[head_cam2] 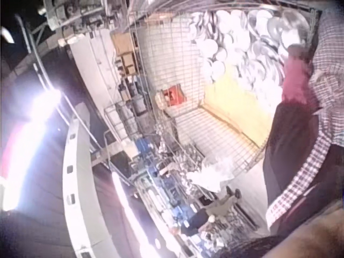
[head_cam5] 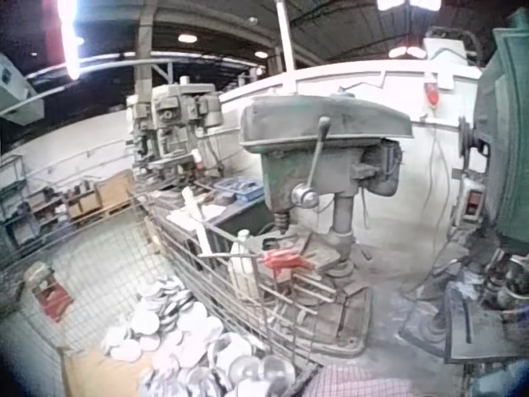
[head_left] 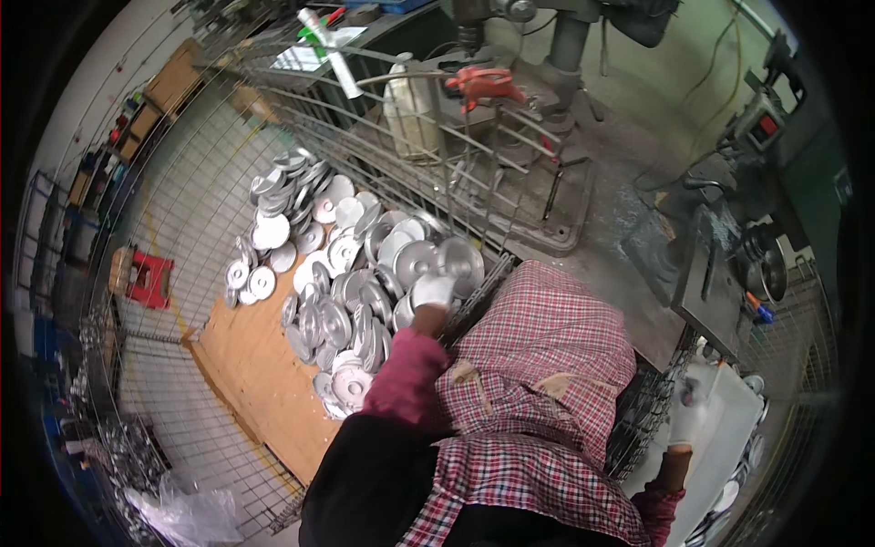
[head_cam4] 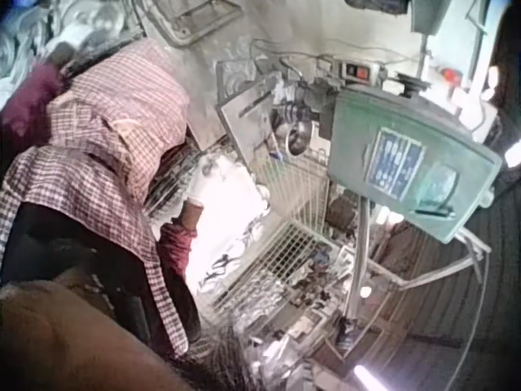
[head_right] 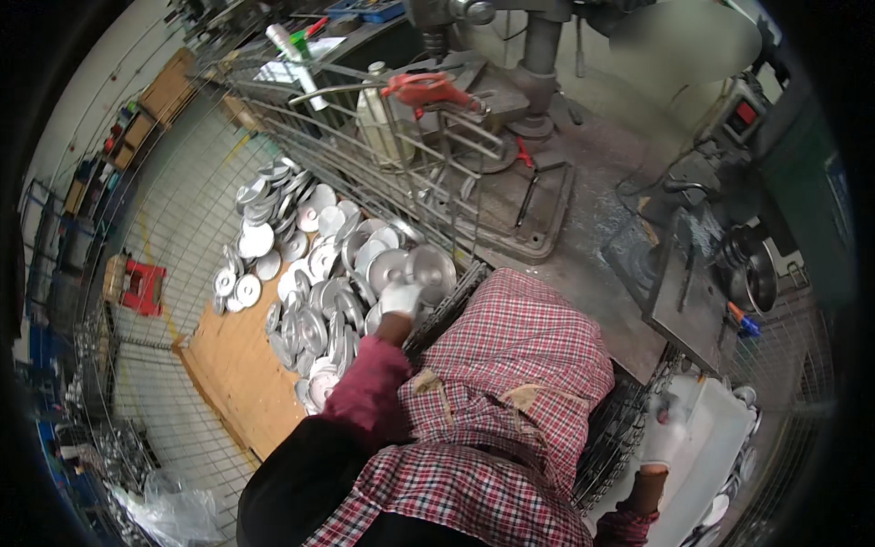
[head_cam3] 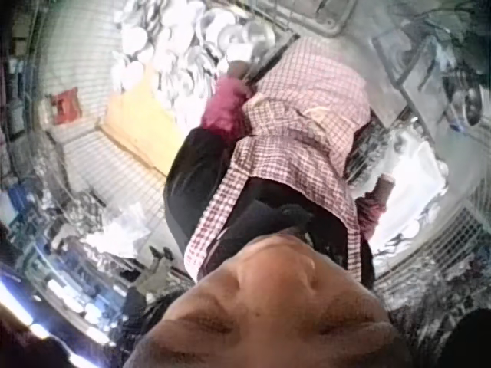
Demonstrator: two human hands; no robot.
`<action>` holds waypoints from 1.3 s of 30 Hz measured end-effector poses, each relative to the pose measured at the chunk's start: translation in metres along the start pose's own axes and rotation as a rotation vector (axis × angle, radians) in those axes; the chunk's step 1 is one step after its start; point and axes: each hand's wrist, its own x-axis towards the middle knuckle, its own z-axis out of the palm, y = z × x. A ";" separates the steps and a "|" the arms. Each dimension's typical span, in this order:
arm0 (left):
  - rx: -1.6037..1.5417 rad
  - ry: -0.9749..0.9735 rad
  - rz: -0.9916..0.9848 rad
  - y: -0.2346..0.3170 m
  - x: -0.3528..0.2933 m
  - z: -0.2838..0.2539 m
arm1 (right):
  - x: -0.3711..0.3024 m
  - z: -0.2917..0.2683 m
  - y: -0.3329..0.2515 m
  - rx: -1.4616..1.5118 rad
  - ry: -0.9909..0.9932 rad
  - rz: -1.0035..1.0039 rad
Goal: The person inspects and sorts circular metal components by hand at a drill press station.
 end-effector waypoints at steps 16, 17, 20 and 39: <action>-0.388 0.062 1.105 0.252 -0.120 -0.076 | -0.007 -0.059 -0.115 1.738 -0.770 0.371; -0.490 0.069 1.248 0.273 -0.128 -0.074 | -0.010 -0.063 -0.121 1.396 -0.554 0.493; -0.591 -0.083 1.238 0.310 -0.149 -0.060 | -0.021 -0.049 -0.103 1.422 -0.268 0.275; -1.760 -1.083 -0.203 0.358 -0.102 -0.012 | 0.052 -0.121 -0.103 1.311 0.470 -0.086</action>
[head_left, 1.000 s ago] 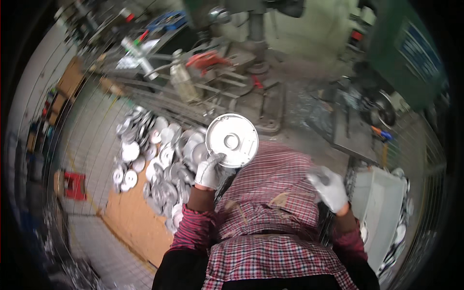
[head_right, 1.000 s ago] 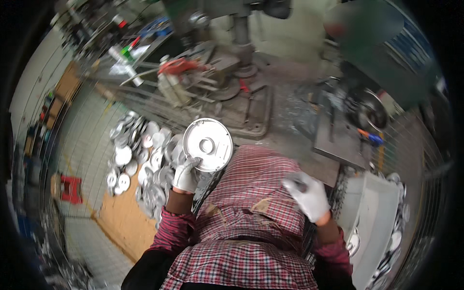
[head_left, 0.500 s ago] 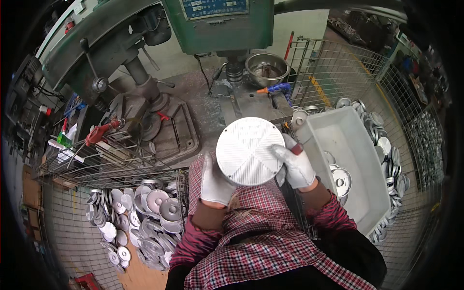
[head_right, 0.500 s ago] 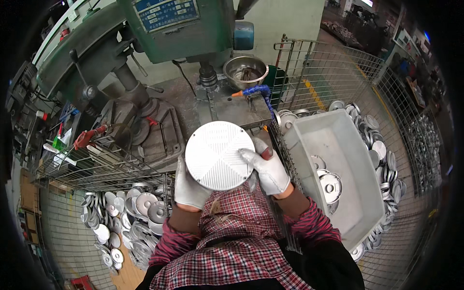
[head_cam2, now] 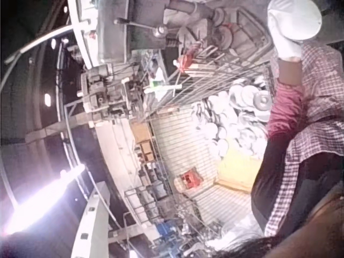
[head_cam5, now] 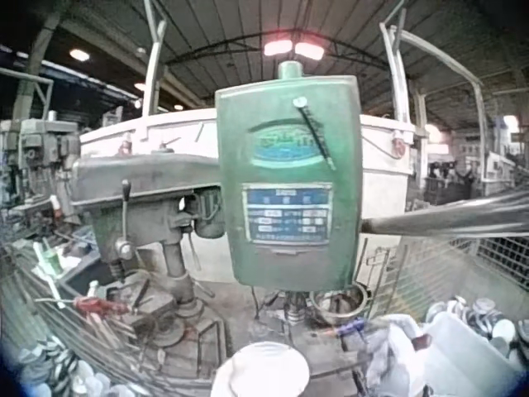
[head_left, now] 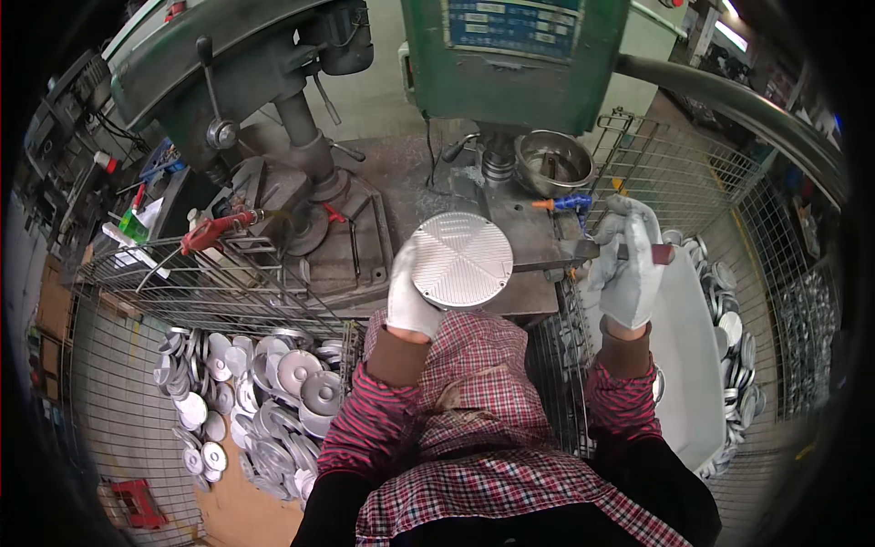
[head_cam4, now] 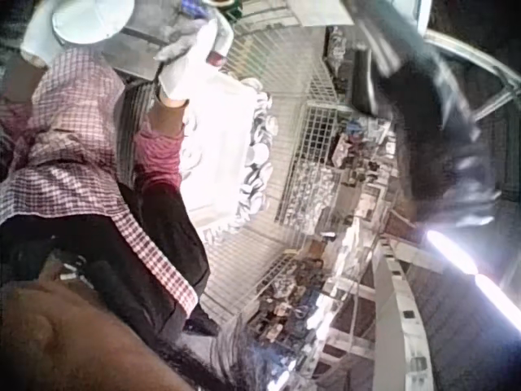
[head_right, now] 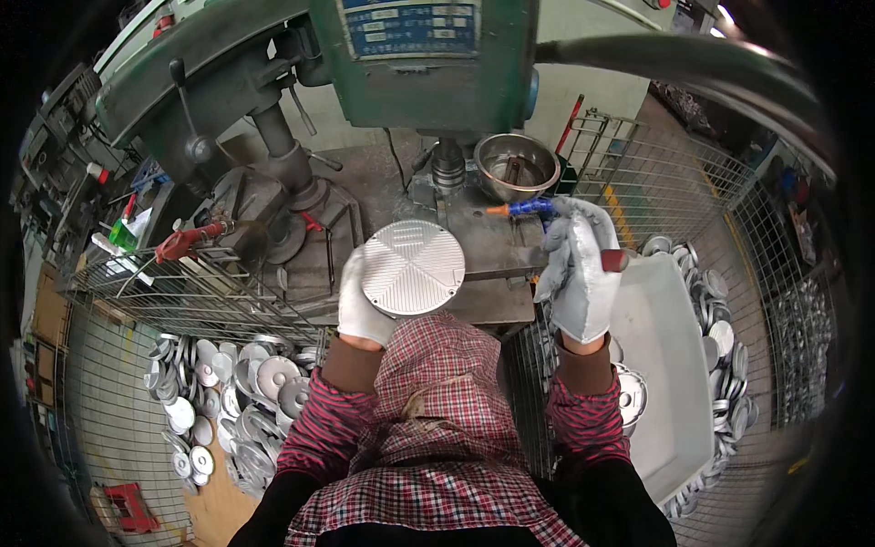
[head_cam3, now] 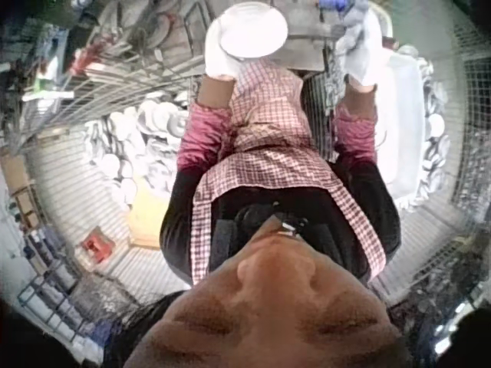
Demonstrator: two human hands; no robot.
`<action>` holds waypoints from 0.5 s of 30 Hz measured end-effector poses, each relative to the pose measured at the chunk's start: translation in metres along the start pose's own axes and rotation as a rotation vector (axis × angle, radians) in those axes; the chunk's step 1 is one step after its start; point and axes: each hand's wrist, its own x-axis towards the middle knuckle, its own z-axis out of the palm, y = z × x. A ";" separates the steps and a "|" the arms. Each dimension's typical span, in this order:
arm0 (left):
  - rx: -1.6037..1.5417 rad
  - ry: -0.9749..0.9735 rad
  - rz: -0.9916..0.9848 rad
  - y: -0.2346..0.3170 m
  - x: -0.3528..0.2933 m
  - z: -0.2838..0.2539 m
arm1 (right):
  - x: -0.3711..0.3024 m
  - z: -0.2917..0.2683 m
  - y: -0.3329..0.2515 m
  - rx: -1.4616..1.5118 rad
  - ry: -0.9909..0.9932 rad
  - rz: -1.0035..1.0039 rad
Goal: The person inspects and sorts circular metal components by hand at a drill press station.
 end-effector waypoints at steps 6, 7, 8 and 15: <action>0.710 0.070 0.557 -0.023 0.041 -0.037 | 0.034 0.048 0.031 0.624 0.138 0.061; 0.327 0.064 0.306 -0.020 0.041 -0.012 | 0.041 0.058 0.044 0.643 0.310 0.031; 0.238 0.104 0.237 -0.023 0.040 0.000 | 0.060 0.043 0.082 0.433 0.377 -0.166; 0.390 0.071 0.354 -0.026 0.055 -0.018 | 0.049 0.067 0.057 0.597 0.262 0.095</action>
